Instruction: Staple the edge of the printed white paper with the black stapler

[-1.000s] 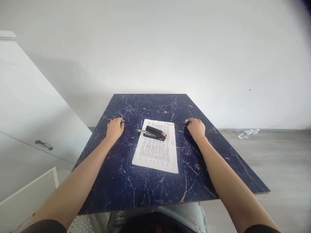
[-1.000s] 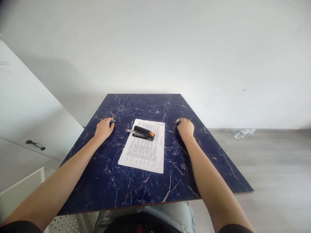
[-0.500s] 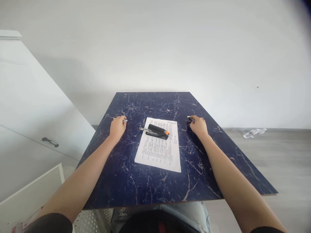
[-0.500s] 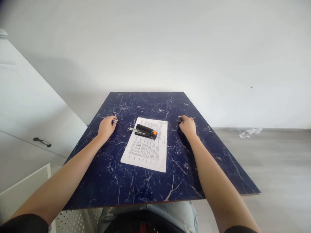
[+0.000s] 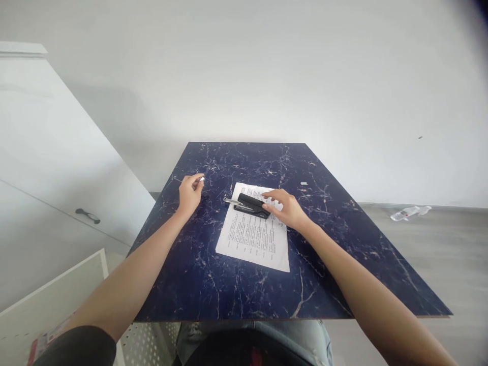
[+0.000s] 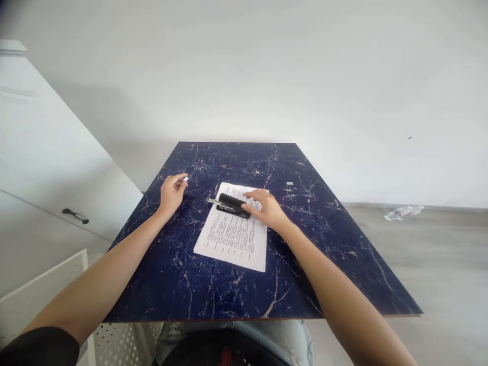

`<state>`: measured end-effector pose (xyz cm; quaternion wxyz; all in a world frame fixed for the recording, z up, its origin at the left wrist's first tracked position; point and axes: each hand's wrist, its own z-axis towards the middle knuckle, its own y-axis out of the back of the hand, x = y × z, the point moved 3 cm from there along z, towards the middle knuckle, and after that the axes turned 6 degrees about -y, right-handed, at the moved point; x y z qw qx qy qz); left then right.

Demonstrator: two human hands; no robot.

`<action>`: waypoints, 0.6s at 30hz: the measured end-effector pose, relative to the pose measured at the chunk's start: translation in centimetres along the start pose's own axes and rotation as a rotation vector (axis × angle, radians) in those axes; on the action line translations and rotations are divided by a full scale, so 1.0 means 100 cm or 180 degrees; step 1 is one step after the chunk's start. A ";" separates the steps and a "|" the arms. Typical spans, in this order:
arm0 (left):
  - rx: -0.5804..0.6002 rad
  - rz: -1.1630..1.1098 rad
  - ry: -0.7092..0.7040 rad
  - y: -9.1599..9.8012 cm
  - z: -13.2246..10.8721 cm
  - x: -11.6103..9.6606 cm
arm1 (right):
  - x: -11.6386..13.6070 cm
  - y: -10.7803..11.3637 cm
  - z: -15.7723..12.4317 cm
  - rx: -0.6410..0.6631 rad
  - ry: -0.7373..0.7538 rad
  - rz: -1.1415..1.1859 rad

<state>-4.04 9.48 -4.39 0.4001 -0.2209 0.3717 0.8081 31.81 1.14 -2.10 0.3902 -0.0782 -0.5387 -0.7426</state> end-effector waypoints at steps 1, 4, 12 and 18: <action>0.0008 -0.0100 0.0031 -0.002 0.000 0.000 | 0.005 -0.005 0.000 0.0128 0.0077 0.0044; 0.0058 -0.0655 0.0242 -0.009 -0.002 0.000 | 0.008 -0.012 -0.001 0.0393 0.0114 0.0055; 0.0429 -0.1840 0.0553 -0.025 -0.010 -0.019 | -0.005 -0.013 0.000 0.0541 -0.0002 0.0202; 0.0811 -0.1821 0.0616 -0.032 -0.015 -0.025 | 0.000 -0.020 0.005 0.0439 -0.0093 0.0016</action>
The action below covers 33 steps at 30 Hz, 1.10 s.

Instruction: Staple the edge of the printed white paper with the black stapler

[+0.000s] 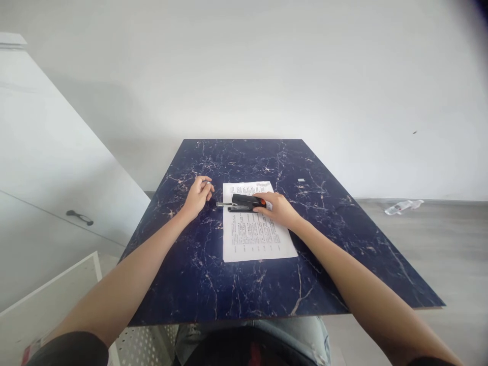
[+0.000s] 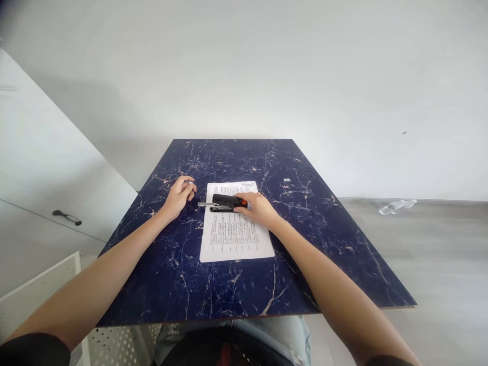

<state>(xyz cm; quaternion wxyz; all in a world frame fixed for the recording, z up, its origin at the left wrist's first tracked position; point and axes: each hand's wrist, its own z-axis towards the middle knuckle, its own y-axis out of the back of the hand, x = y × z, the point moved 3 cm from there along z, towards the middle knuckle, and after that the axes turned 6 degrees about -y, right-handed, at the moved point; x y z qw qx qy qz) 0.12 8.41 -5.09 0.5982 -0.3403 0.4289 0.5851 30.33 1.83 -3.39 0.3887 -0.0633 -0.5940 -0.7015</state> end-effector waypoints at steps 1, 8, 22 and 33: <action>0.0005 -0.0001 0.0031 0.000 0.000 0.001 | 0.001 -0.001 0.001 -0.0004 -0.0008 -0.0016; 0.0163 -0.0321 0.0221 0.000 0.001 0.005 | 0.004 -0.001 0.001 0.0005 0.0020 0.0087; 0.0517 0.1579 -0.0899 -0.013 -0.013 -0.032 | 0.000 -0.001 -0.002 -0.0013 0.0017 0.0005; 0.1463 0.2061 -0.0977 -0.022 -0.019 -0.031 | -0.007 -0.005 -0.002 0.0058 0.0077 -0.0133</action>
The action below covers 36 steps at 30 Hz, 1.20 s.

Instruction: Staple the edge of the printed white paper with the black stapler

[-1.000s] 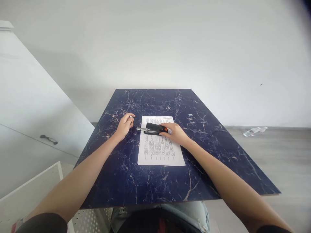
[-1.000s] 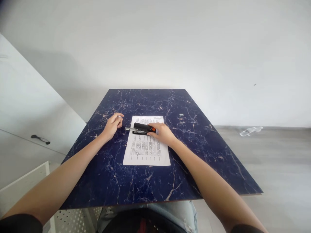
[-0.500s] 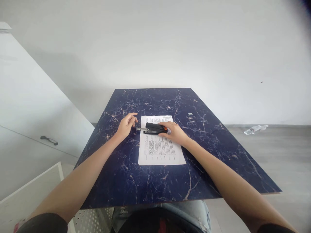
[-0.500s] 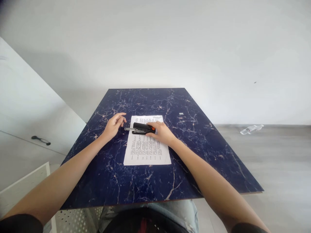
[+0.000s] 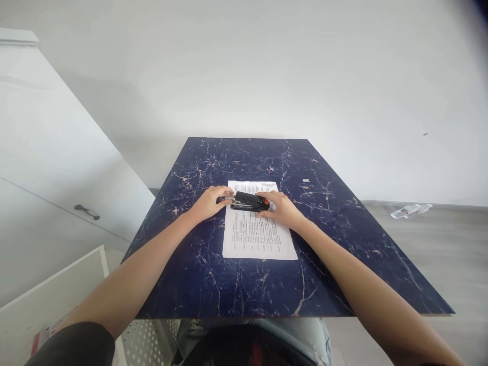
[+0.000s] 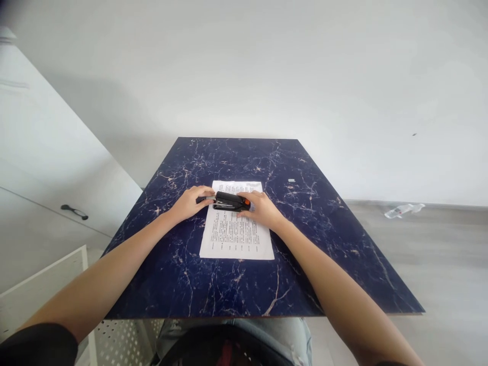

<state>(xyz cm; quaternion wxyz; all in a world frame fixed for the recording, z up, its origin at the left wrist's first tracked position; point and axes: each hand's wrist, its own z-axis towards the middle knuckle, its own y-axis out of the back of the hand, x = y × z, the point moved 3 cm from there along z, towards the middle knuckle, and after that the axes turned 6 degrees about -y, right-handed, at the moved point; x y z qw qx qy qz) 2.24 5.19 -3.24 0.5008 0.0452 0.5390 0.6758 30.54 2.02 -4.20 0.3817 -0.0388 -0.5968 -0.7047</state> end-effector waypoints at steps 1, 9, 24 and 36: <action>0.0024 -0.0033 0.0019 0.001 0.000 0.002 | 0.000 0.000 0.000 0.0004 0.0004 -0.0001; 0.0220 -0.0580 0.0057 0.002 0.002 0.005 | -0.001 0.000 -0.001 0.0043 -0.0001 -0.0001; 0.0359 -0.0802 0.0190 0.001 0.001 0.008 | 0.001 0.002 -0.001 0.0080 0.0014 -0.0006; 0.0311 -0.0636 0.0098 0.003 0.000 0.010 | -0.001 0.001 -0.002 0.0090 0.0000 0.0031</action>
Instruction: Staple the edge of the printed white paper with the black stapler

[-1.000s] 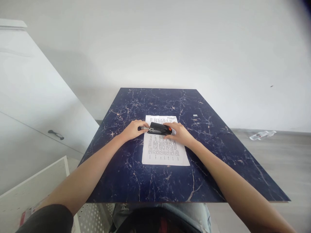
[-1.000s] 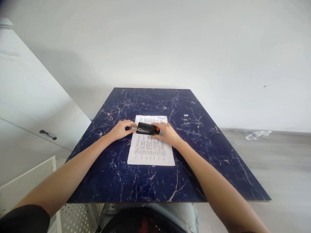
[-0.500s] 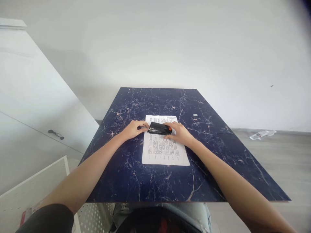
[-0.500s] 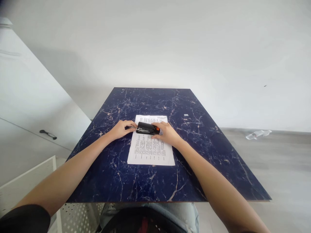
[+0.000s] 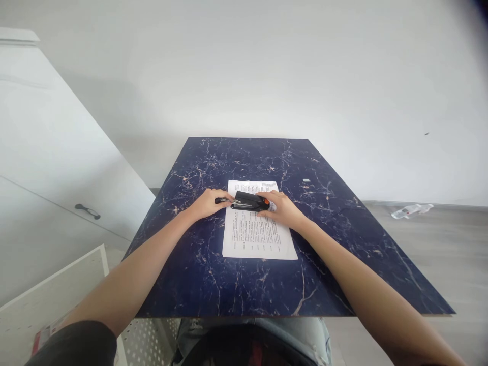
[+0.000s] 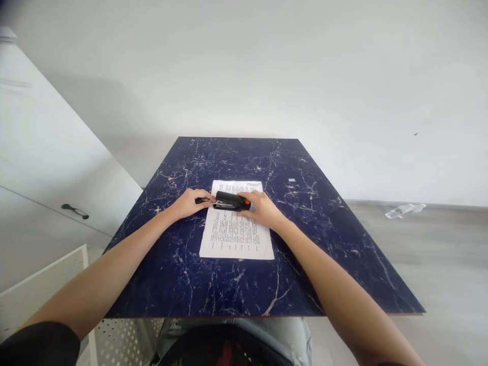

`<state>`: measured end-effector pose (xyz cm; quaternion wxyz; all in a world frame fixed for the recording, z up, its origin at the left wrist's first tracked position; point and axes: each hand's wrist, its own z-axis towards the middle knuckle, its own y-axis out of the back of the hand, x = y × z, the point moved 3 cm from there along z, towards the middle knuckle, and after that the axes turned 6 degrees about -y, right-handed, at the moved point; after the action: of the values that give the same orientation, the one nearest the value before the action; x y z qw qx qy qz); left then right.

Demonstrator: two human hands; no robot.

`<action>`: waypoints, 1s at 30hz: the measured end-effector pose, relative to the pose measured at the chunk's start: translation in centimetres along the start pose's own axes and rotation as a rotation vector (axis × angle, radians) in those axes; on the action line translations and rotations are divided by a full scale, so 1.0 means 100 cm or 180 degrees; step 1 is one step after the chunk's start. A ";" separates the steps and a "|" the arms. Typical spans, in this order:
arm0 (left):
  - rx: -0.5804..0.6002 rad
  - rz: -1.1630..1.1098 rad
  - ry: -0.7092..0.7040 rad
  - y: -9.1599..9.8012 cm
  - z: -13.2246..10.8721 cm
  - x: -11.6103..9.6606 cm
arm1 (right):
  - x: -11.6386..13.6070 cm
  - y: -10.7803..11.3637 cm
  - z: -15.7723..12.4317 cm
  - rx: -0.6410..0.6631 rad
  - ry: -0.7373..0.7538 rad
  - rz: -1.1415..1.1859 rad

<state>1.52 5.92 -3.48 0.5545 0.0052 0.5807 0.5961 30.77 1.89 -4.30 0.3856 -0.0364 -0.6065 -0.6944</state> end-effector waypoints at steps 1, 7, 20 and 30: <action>-0.0005 0.0052 -0.0028 0.002 -0.001 0.001 | 0.000 0.000 0.000 0.0010 -0.0007 -0.0002; -0.0116 -0.0116 -0.0132 0.018 -0.007 0.010 | -0.001 0.001 -0.001 0.0004 -0.0071 -0.0013; -0.0455 -0.0361 0.0149 0.016 -0.004 0.015 | -0.002 0.001 -0.001 -0.0271 -0.0308 0.0226; -0.0677 -0.0300 0.0148 -0.013 0.009 -0.003 | -0.004 -0.003 0.002 -0.0278 -0.0491 0.0250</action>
<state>3.07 5.89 -3.90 0.5657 -0.0949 0.5265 0.6275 30.77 2.22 -4.72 0.3628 -0.1304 -0.6016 -0.6997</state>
